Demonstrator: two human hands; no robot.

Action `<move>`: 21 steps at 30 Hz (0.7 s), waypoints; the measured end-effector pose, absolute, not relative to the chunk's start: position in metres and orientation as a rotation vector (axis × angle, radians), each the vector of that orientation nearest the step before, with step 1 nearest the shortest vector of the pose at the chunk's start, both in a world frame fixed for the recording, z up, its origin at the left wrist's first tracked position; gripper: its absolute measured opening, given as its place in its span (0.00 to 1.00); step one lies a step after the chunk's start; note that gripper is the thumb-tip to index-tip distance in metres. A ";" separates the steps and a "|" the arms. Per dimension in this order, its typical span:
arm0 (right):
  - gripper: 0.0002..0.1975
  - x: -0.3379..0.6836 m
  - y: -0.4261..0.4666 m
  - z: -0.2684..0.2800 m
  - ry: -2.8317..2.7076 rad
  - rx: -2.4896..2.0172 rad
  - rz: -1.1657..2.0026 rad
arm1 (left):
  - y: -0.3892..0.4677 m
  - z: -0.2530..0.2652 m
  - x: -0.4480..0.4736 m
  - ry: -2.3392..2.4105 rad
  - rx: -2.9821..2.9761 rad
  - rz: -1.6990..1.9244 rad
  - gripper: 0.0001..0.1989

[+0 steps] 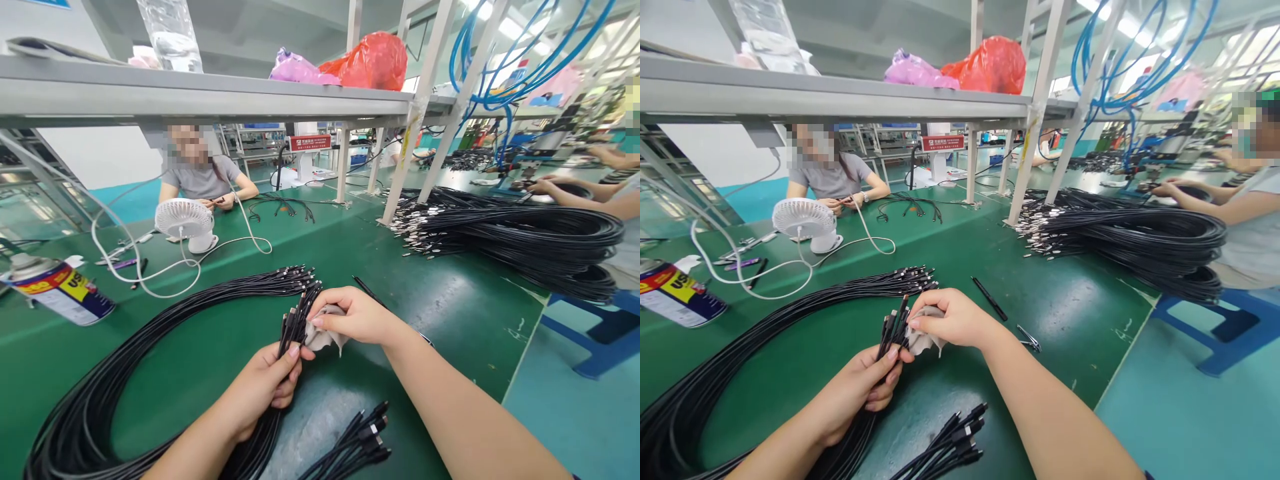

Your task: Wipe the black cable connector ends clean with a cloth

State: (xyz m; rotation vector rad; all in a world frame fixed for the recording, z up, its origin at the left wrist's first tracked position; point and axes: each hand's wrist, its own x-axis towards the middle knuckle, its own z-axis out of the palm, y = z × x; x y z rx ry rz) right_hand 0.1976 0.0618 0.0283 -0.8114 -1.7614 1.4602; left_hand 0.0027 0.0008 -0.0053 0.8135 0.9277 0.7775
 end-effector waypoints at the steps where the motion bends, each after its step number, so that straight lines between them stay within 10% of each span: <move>1: 0.09 0.199 0.063 0.028 -1.762 -0.795 1.475 | 0.001 -0.005 0.002 0.928 0.812 0.781 0.22; 21: 0.07 0.201 0.061 0.034 -1.814 -1.024 1.511 | 0.000 -0.005 0.004 0.967 0.834 0.781 0.23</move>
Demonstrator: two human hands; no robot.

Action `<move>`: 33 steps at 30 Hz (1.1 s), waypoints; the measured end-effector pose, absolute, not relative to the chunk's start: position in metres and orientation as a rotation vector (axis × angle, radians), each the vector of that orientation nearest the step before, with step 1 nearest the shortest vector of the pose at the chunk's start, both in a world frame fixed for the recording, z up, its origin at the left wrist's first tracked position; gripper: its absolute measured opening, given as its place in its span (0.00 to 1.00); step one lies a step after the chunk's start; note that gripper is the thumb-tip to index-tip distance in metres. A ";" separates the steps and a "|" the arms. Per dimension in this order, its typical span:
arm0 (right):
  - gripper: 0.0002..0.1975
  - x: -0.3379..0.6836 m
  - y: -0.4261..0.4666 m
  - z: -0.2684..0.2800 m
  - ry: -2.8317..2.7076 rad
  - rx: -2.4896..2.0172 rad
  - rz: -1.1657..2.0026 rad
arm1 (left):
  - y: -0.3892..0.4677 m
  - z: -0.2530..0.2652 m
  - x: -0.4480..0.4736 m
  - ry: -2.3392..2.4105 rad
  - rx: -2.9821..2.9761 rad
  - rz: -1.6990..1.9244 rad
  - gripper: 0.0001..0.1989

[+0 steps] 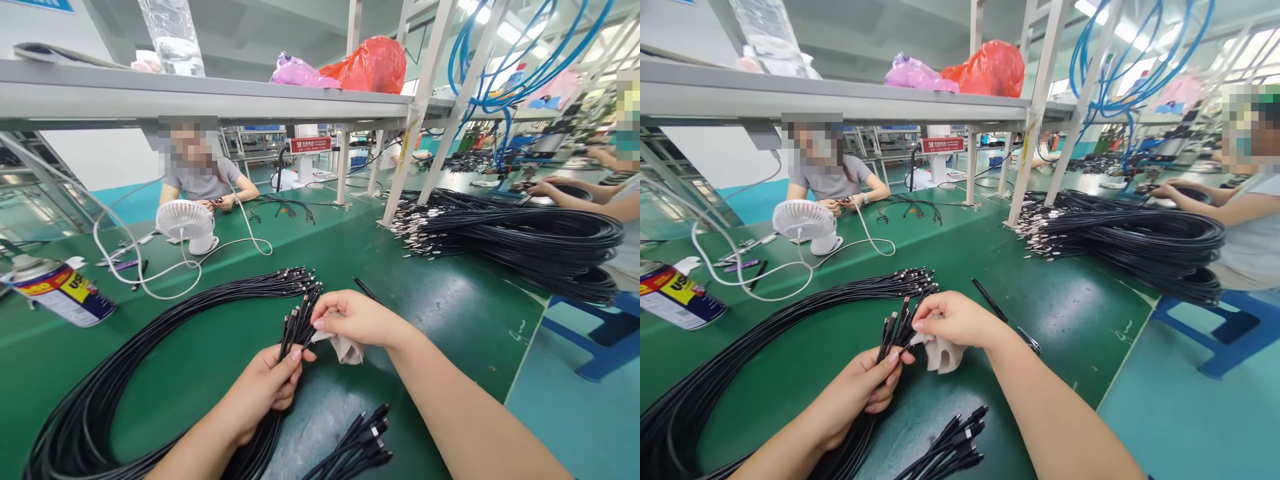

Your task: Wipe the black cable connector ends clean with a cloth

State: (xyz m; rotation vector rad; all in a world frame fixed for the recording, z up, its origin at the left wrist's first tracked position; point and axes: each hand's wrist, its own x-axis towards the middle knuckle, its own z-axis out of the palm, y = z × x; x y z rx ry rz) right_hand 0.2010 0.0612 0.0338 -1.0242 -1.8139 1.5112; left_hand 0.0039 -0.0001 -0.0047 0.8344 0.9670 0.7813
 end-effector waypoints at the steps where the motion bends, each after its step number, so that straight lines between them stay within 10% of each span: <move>1: 0.06 0.201 0.061 0.035 -1.815 -1.030 1.487 | 0.000 -0.004 0.004 0.968 0.835 0.781 0.23; 33: 0.11 0.193 0.062 0.030 -1.623 -1.051 1.540 | 0.000 -0.004 0.002 0.939 0.833 0.797 0.23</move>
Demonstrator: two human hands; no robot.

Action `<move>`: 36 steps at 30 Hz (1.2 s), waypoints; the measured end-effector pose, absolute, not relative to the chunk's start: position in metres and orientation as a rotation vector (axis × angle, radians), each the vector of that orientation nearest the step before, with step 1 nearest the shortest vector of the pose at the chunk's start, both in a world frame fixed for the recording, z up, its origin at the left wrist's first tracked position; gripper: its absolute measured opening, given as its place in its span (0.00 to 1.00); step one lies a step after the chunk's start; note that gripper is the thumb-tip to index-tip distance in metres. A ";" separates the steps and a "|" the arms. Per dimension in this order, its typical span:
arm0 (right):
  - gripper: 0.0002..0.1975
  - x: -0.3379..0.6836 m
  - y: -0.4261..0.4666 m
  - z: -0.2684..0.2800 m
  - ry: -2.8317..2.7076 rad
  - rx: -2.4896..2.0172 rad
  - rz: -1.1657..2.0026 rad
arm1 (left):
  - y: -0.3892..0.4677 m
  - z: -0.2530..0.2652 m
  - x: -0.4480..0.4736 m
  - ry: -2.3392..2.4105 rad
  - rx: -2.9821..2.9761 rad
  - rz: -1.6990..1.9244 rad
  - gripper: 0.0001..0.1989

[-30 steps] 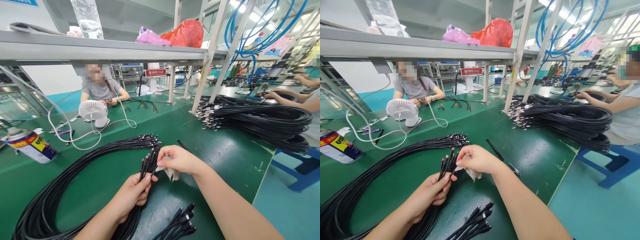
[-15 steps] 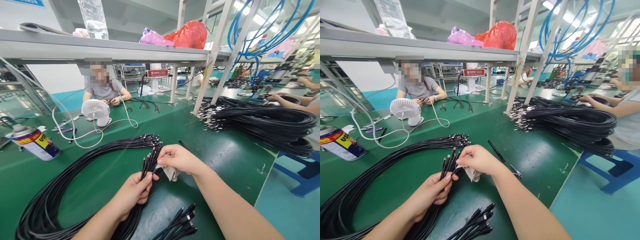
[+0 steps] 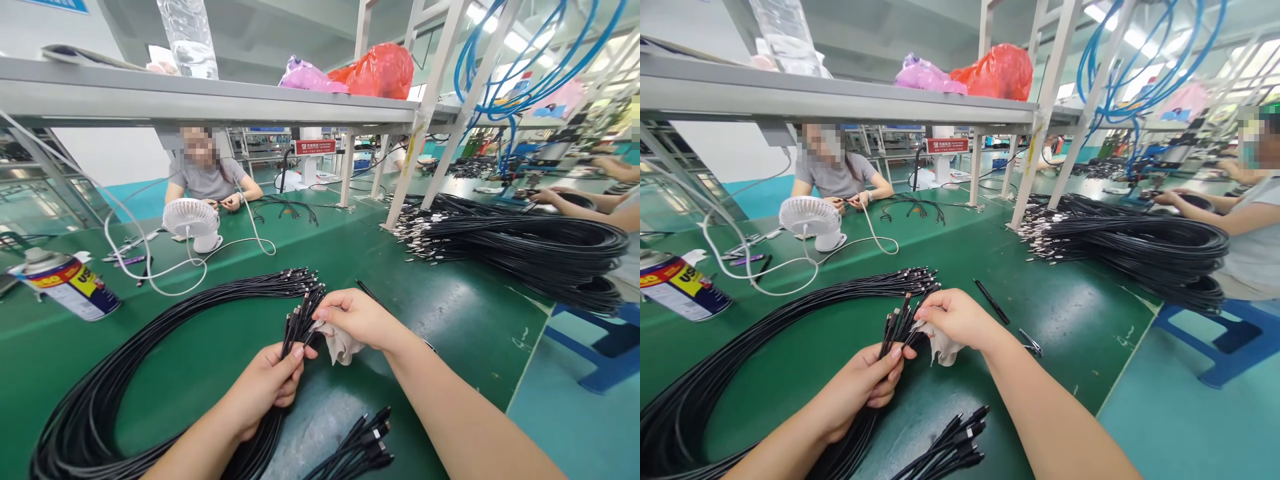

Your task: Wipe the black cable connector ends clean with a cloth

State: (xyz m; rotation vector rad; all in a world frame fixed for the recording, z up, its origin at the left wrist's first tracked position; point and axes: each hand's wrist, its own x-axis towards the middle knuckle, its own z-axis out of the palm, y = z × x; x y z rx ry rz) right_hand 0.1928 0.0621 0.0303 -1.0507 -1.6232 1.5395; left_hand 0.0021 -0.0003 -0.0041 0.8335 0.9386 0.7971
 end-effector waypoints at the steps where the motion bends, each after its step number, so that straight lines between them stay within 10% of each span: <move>1: 0.11 0.193 0.062 0.031 -1.609 -1.055 1.539 | 0.000 -0.004 0.002 0.939 0.833 0.802 0.22; 36: 0.14 0.201 0.067 0.022 -1.787 -0.986 1.435 | -0.001 -0.004 0.002 0.925 0.860 0.794 0.20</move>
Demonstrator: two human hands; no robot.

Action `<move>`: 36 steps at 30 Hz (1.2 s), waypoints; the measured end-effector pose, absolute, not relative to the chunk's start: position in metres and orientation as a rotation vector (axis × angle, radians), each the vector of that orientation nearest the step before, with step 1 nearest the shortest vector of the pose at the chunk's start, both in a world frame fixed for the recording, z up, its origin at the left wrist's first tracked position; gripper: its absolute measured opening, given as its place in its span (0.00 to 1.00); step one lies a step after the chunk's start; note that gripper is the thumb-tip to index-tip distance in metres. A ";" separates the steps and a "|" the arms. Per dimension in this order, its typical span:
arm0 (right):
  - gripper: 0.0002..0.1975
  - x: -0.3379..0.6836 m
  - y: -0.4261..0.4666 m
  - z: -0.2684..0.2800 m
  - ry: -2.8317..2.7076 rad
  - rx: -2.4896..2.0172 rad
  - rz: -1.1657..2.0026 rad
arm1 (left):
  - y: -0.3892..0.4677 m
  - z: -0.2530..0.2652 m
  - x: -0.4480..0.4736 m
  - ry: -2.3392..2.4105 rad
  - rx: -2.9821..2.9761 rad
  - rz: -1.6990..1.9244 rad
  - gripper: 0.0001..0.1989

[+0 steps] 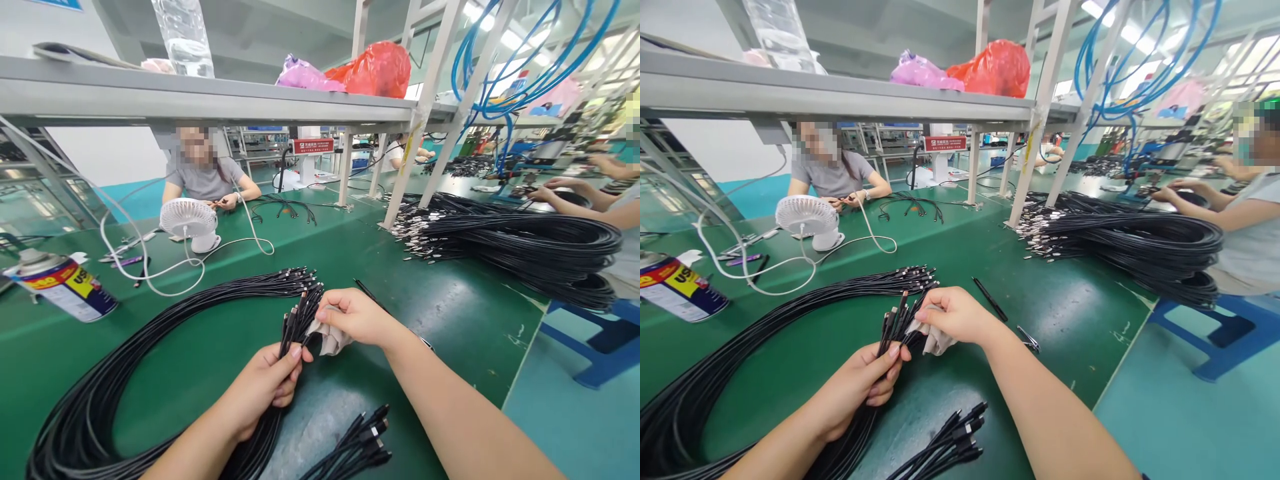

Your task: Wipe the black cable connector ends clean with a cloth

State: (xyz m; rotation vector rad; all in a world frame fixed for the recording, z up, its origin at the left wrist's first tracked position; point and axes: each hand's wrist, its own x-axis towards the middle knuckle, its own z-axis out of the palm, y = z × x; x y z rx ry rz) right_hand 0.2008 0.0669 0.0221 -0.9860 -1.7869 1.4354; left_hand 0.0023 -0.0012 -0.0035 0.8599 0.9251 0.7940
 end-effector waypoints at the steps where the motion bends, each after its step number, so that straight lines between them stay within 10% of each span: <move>1: 0.15 0.199 0.067 0.022 -1.814 -1.000 1.373 | -0.001 -0.003 0.003 0.927 0.860 0.793 0.20; 36: 0.16 0.194 0.066 0.020 -1.487 -0.789 1.592 | -0.001 0.002 0.000 0.882 0.760 0.830 0.20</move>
